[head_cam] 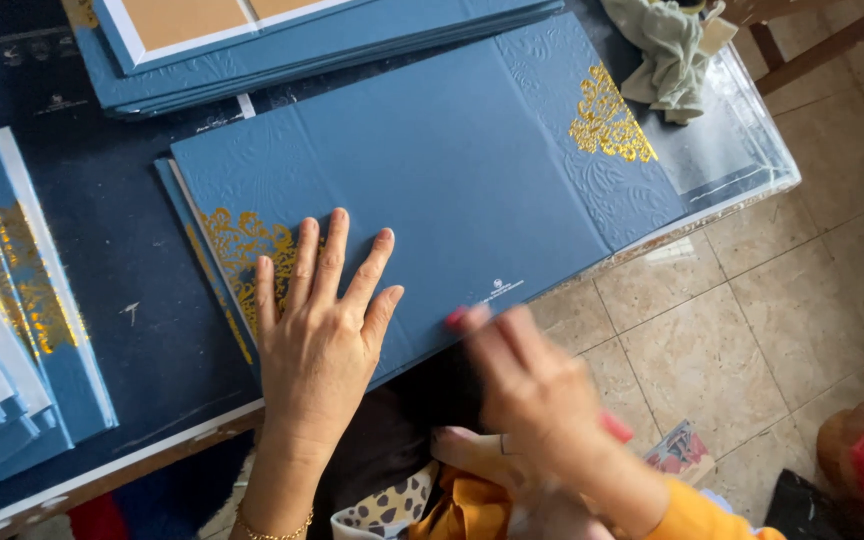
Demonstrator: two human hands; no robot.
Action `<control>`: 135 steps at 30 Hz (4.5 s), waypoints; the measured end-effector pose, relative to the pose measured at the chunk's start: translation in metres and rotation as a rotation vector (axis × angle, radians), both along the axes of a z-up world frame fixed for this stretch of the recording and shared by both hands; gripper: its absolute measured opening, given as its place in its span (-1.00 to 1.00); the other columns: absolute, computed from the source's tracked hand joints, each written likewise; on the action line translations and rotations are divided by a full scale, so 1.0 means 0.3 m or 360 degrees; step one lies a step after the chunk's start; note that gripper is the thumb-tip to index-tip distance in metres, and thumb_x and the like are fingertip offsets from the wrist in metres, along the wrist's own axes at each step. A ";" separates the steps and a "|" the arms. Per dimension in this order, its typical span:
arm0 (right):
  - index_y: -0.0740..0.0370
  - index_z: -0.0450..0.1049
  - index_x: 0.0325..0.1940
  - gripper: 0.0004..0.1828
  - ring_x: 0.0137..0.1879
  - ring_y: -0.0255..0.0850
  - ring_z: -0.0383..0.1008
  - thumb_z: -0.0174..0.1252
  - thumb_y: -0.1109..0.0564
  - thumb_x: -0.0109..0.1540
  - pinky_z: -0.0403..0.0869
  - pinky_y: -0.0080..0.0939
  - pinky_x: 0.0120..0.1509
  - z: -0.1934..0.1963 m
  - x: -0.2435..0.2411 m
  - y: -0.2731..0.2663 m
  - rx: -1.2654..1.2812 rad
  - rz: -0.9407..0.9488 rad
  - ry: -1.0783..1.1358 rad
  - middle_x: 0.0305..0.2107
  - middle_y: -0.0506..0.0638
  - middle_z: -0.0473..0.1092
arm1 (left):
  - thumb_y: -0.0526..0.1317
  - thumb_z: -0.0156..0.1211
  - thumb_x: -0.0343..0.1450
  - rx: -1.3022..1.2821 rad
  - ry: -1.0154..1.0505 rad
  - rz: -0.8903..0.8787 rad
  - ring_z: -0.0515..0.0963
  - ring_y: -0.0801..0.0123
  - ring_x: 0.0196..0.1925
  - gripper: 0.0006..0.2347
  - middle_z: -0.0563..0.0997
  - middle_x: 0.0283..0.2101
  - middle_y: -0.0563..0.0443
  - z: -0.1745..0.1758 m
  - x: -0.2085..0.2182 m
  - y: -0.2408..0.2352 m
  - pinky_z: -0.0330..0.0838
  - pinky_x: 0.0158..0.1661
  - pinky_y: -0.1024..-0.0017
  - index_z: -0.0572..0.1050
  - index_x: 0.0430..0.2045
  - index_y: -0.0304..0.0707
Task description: Assembling wedding invitations by folding the outer covers, applying adhesive with a tool, and inserting the printed invitation sheets.
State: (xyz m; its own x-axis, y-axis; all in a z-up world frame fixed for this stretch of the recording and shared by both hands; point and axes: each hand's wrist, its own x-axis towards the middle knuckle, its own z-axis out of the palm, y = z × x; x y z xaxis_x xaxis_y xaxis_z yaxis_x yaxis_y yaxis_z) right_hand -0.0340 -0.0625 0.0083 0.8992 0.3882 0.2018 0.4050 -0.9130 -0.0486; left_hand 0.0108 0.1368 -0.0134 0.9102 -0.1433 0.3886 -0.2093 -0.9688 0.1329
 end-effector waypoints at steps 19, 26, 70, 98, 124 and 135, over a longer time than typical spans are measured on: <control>0.39 0.11 0.32 0.40 -0.23 -0.05 0.41 0.60 -0.40 -0.32 0.48 -0.05 -0.43 -0.027 -0.033 -0.013 -0.0070 0.0173 0.0187 -0.17 0.09 0.20 | 0.07 -0.02 0.50 -0.0055 0.0003 0.0002 0.28 0.17 0.41 -0.62 0.32 0.39 0.04 -0.003 -0.006 -0.009 0.10 0.29 -0.02 0.40 0.24 0.24; 0.21 0.23 0.21 -0.37 -0.41 0.02 0.41 -0.05 0.36 0.02 0.35 0.02 -0.68 -0.046 0.046 -0.013 -0.0061 -0.0080 -0.0016 -0.16 0.09 0.21 | 0.07 0.00 0.50 -0.0012 -0.0039 0.0027 0.29 0.18 0.41 -0.63 0.34 0.38 0.04 -0.007 -0.007 -0.004 0.12 0.29 -0.01 0.41 0.23 0.25; 0.07 0.30 0.21 -0.43 -0.61 0.17 0.34 -0.09 0.35 0.10 0.32 0.16 -0.67 -0.074 0.036 -0.023 0.0041 -0.0579 -0.0089 -0.20 0.10 0.19 | 0.07 0.00 0.51 0.0017 -0.0091 0.0037 0.32 0.15 0.40 -0.63 0.36 0.36 0.02 -0.008 -0.009 -0.014 0.17 0.27 -0.01 0.40 0.23 0.24; 0.07 0.39 0.07 -0.29 -0.26 -0.03 0.15 -0.14 0.55 -0.07 0.14 -0.08 -0.24 0.012 0.277 -0.151 0.0285 0.0786 0.0148 -0.33 0.02 0.13 | 0.05 0.01 0.50 -0.0074 -0.0048 -0.0006 0.29 0.15 0.40 -0.63 0.34 0.37 0.03 -0.009 -0.018 -0.012 0.14 0.27 -0.03 0.40 0.23 0.22; -0.04 0.41 -0.22 -0.70 -0.29 -0.03 0.20 0.04 0.37 0.15 0.19 -0.09 -0.20 0.008 0.277 -0.123 0.0381 0.0963 0.0003 -0.37 -0.03 0.16 | 0.14 -0.25 0.54 -0.0248 0.0235 0.0040 0.13 0.14 0.45 -0.62 0.21 0.41 0.05 -0.030 0.001 -0.012 -0.09 0.31 -0.17 0.29 0.26 0.33; -0.02 0.39 -0.25 -0.79 -0.27 -0.02 0.22 0.04 0.31 0.19 0.21 -0.07 -0.19 0.014 0.259 -0.108 0.0389 0.0934 0.0063 -0.38 -0.03 0.17 | 0.14 -0.25 0.53 -0.0280 0.0296 0.0020 0.12 0.11 0.46 -0.61 0.22 0.40 0.03 -0.018 -0.005 -0.017 -0.10 0.32 -0.17 0.29 0.26 0.32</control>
State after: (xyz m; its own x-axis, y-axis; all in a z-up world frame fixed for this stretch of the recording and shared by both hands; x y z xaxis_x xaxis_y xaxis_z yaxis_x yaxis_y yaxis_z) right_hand 0.0436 -0.0949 0.0125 0.5592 0.7656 0.3181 0.8283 -0.5002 -0.2524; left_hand 0.0093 0.1317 -0.0187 0.9696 -0.0768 0.2325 -0.1539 -0.9297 0.3346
